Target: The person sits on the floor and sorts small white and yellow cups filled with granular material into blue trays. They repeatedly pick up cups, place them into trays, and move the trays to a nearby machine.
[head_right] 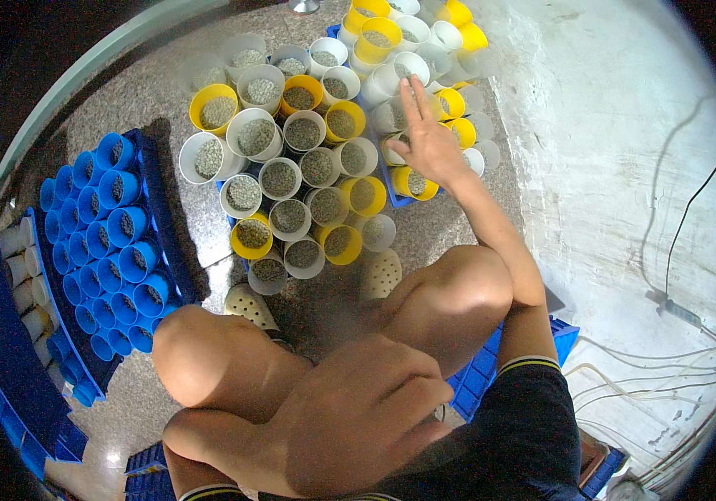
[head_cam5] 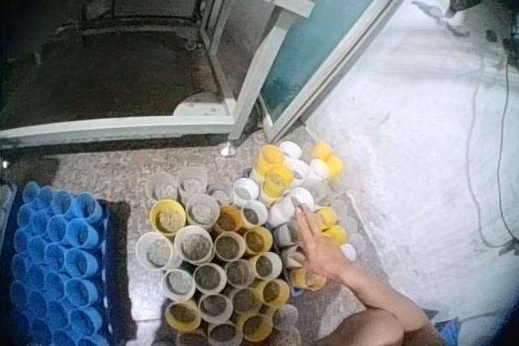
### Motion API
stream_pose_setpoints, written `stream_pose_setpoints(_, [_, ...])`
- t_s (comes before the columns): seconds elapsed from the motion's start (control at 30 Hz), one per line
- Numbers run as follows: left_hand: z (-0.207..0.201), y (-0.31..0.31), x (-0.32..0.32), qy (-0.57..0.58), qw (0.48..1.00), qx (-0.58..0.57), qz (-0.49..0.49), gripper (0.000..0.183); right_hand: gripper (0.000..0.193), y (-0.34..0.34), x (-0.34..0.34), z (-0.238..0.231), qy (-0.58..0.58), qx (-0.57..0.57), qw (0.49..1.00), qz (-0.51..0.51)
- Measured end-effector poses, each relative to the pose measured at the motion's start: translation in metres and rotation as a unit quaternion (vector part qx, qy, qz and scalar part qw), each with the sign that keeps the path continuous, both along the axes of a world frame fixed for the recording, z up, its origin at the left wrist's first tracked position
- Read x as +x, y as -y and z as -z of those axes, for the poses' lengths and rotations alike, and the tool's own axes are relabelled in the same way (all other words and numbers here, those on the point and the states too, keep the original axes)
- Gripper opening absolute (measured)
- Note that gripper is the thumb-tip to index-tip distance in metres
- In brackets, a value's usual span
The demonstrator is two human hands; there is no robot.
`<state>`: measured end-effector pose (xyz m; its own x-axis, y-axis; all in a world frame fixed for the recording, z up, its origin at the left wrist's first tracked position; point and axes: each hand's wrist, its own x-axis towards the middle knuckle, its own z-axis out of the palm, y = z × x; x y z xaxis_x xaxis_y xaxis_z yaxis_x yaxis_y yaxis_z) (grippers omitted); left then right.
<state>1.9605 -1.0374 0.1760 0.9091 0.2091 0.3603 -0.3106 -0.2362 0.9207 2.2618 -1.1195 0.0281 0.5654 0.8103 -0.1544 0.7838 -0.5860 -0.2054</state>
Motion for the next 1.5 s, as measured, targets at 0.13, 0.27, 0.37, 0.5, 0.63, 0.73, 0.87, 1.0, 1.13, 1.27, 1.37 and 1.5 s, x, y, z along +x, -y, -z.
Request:
stream_pose_setpoints(0.13, [-0.003,-0.003,-0.002,-0.009,0.999,-0.023,0.023,0.032,0.102,0.000,-0.001,-0.001,0.001,-0.007,1.000,0.000])
stream_pose_setpoints(0.27, [-0.010,-0.008,-0.005,-0.009,0.998,-0.060,0.016,0.033,0.102,0.001,-0.001,0.001,0.009,-0.003,1.000,-0.007])
stream_pose_setpoints(0.37, [-0.006,-0.005,-0.002,0.000,0.999,-0.035,0.011,0.033,0.102,0.001,0.000,0.003,0.011,0.000,1.000,-0.009])
stream_pose_setpoints(0.5, [-0.002,0.002,0.000,0.042,0.998,-0.015,-0.034,0.035,0.102,0.003,0.002,0.005,0.020,0.017,0.999,-0.022])
stream_pose_setpoints(0.63, [-0.002,0.002,0.002,0.078,0.992,-0.008,-0.095,0.036,0.103,0.004,0.002,0.005,-0.002,0.015,1.000,-0.012])
stream_pose_setpoints(0.73, [-0.004,0.001,0.006,0.092,0.986,-0.001,-0.138,0.036,0.102,0.004,0.002,0.006,0.005,0.020,1.000,-0.015])
stream_pose_setpoints(0.87, [-0.007,-0.005,0.004,0.087,0.990,-0.023,-0.111,0.034,0.101,0.005,0.003,0.008,0.030,0.040,0.998,-0.039])
stream_pose_setpoints(1.0, [-0.008,-0.004,0.004,0.087,0.989,-0.025,-0.113,0.034,0.101,0.005,0.003,0.007,0.009,0.006,1.000,-0.011])
stream_pose_setpoints(1.13, [-0.004,-0.002,0.006,0.096,0.989,-0.007,-0.109,0.035,0.101,0.003,0.001,0.006,0.016,0.003,1.000,-0.010])
stream_pose_setpoints(1.27, [-0.001,-0.003,0.003,0.093,0.993,-0.022,-0.070,0.035,0.100,0.002,-0.001,0.004,0.002,0.006,1.000,0.002])
stream_pose_setpoints(1.37, [-0.001,-0.007,0.001,0.077,0.996,-0.019,-0.047,0.034,0.099,0.002,-0.002,0.003,-0.015,0.005,1.000,0.018])
stream_pose_setpoints(1.5, [-0.006,-0.012,0.006,0.086,0.995,-0.019,-0.044,0.031,0.099,0.002,-0.003,0.004,0.008,0.026,1.000,0.002])
